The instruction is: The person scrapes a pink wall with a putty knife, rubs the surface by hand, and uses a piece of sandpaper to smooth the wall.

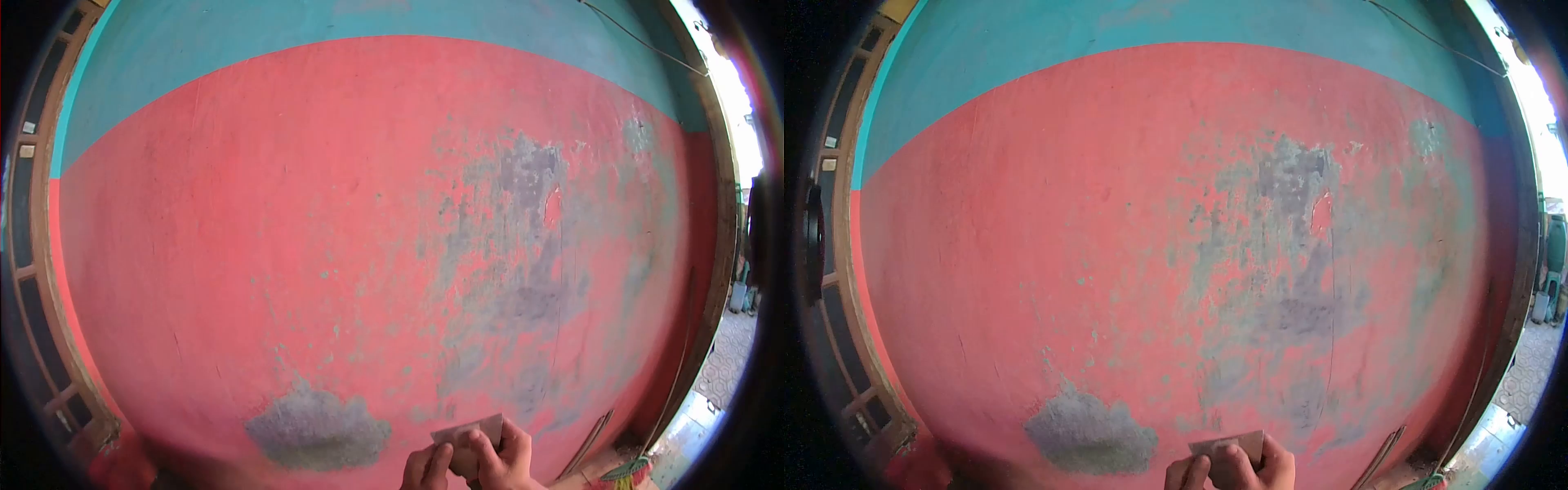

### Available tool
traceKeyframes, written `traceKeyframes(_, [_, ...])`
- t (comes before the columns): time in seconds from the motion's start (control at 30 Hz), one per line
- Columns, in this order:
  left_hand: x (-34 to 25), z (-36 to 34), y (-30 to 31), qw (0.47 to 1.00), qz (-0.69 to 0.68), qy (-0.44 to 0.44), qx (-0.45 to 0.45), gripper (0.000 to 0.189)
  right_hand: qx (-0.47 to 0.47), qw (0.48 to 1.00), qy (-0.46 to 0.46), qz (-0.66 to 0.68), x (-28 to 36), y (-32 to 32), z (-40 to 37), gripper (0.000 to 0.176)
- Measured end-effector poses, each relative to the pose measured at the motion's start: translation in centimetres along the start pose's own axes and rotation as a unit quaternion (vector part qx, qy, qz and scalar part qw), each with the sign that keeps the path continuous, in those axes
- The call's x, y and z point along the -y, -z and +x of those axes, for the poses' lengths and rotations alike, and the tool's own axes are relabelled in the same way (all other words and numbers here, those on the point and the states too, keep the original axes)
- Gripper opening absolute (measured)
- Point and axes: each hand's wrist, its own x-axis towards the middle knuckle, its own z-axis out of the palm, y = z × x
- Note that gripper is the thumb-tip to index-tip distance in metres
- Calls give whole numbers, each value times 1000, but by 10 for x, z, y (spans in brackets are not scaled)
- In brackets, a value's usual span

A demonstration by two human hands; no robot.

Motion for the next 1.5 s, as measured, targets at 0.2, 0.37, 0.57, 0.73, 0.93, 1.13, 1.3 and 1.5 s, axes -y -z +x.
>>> traceKeyframes(0.2, [-43,56,-21,987,-152,55,-11,39,-51,993,43,-95,28,0,51,22])
traceKeyframes(0.37, [-41,65,-28,970,-210,121,-9,39,-94,994,-54,-15,24,-2,57,20])
traceKeyframes(0.57, [3,34,-27,970,-190,141,-64,39,-125,980,-146,44,-39,-7,30,18])
traceKeyframes(0.73, [6,36,-25,963,-201,160,-75,42,-118,977,-178,-1,-38,-9,30,19])
traceKeyframes(0.93, [3,39,-14,962,-200,182,-36,43,-123,974,-190,-15,-36,-15,32,20])
traceKeyframes(1.13, [10,33,-28,980,-101,143,-91,43,-164,969,-183,-10,-65,-12,25,22])
traceKeyframes(1.3, [24,28,-26,985,-61,141,-76,43,-172,964,-192,66,-80,-11,21,20])
traceKeyframes(1.5, [15,39,-28,983,-55,150,-86,45,-165,960,-210,81,-60,-13,34,18])
